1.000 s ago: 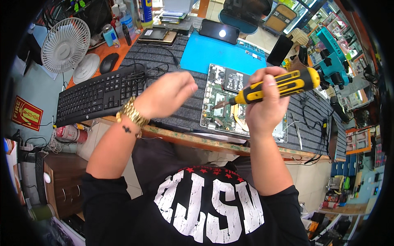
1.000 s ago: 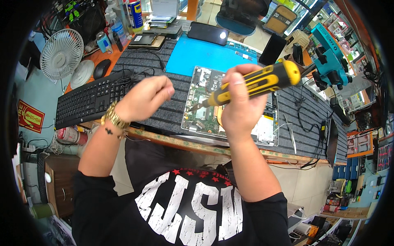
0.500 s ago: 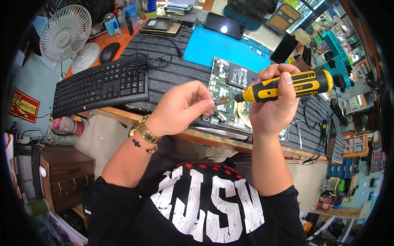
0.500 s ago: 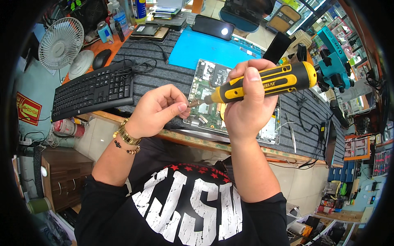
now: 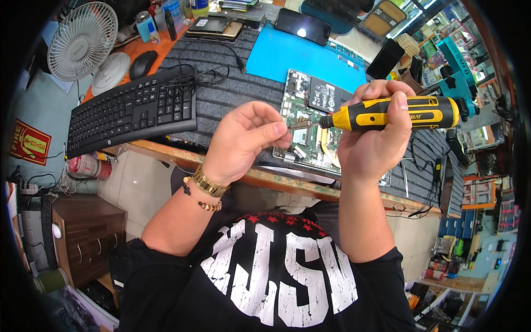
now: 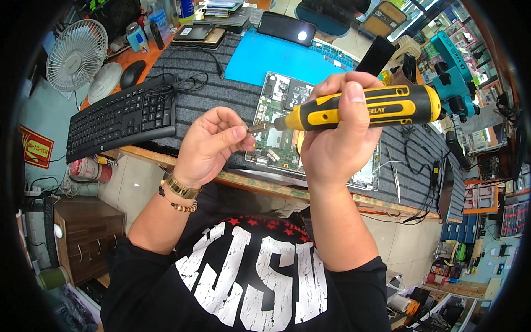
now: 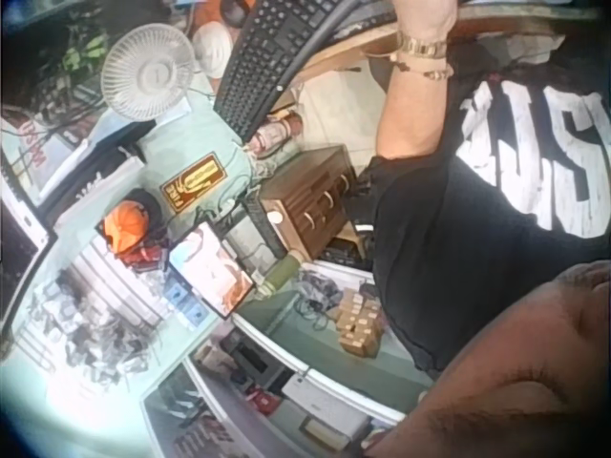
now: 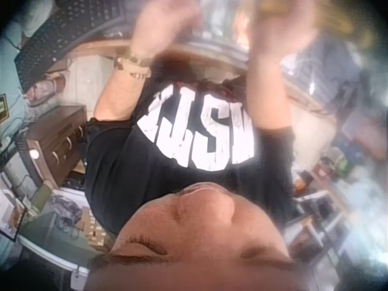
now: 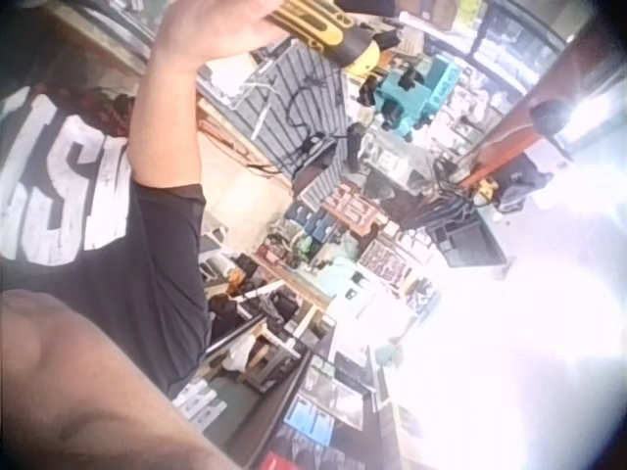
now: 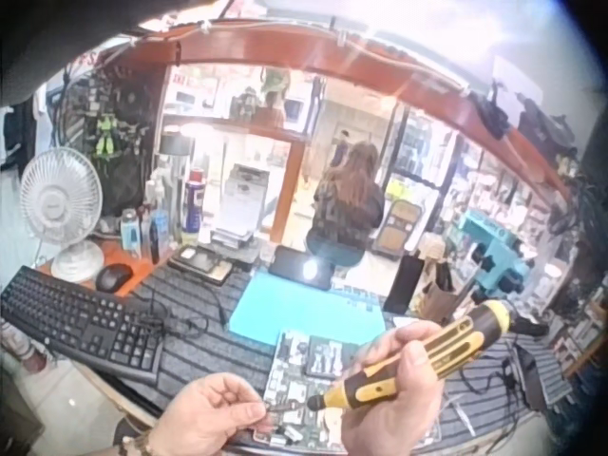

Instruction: The person uses tweezers to move a white wire and a small silver component inside a laptop, and uses an electric screwdriver on the motherboard.

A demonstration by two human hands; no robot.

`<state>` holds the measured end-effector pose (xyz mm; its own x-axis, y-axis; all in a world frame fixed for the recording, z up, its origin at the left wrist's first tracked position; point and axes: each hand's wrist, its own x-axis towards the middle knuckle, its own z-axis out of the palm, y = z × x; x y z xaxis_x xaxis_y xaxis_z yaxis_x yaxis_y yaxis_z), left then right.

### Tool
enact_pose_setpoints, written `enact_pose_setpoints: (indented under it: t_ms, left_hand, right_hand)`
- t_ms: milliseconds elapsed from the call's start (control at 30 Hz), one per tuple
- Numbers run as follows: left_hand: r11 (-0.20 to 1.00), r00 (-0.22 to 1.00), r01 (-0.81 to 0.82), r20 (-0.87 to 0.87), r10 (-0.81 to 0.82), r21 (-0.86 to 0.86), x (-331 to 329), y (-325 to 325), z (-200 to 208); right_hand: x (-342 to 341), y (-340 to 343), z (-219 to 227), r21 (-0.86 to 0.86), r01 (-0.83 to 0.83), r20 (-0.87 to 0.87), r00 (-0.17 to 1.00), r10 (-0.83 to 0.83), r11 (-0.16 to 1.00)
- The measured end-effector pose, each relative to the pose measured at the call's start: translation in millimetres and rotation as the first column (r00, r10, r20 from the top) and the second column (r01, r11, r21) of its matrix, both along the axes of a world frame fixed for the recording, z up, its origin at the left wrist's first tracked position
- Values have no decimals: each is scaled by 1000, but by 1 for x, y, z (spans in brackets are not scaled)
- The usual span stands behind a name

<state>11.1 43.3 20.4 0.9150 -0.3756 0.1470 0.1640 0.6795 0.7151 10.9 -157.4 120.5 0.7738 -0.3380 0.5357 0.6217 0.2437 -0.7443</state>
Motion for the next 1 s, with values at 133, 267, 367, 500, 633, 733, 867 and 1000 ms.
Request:
enact_pose_setpoints:
  t_ms: [133, 267, 367, 500, 633, 733, 867, 1000]
  left_hand:
    - [998, 999, -16, -30, 15, -52, -2, -4, -2]
    - [997, 998, -30, -57, 25, -78, -1, -7, -4]
    - [992, 997, -11, -83, 1, -122, -3, -10, -5]
    - [988, 995, -30, -95, 16, -153, -3, -13, -10]
    - [993, 993, -69, -103, 60, -94, -4, -15, -10]
    - [996, 995, -39, -90, 31, -81, -4, -10, -10]
    - [911, 952, -304, 128, 278, 279, -6, -4, -4]
    - [403, 691, -671, 722, 35, 623, -5, 16, -2]
  right_hand:
    - [1, 1, 1, -26, 34, 3, 999, -34, 999]
    - [1, -1, 0, -40, 60, 12, 998, -59, 997]
    - [3, 0, -1, -57, 87, 24, 996, -86, 995]
    - [4, 3, -2, 9, 67, 68, 995, -68, 998]
    - [1, 5, -4, -33, 39, 89, 995, -36, 999]
    - [0, 8, -4, -70, 99, 59, 994, -95, 993]
    - [1, -3, -7, -350, 121, 99, 991, -91, 929]
    - [-7, 11, -22, -377, -34, 20, 999, 45, 926]
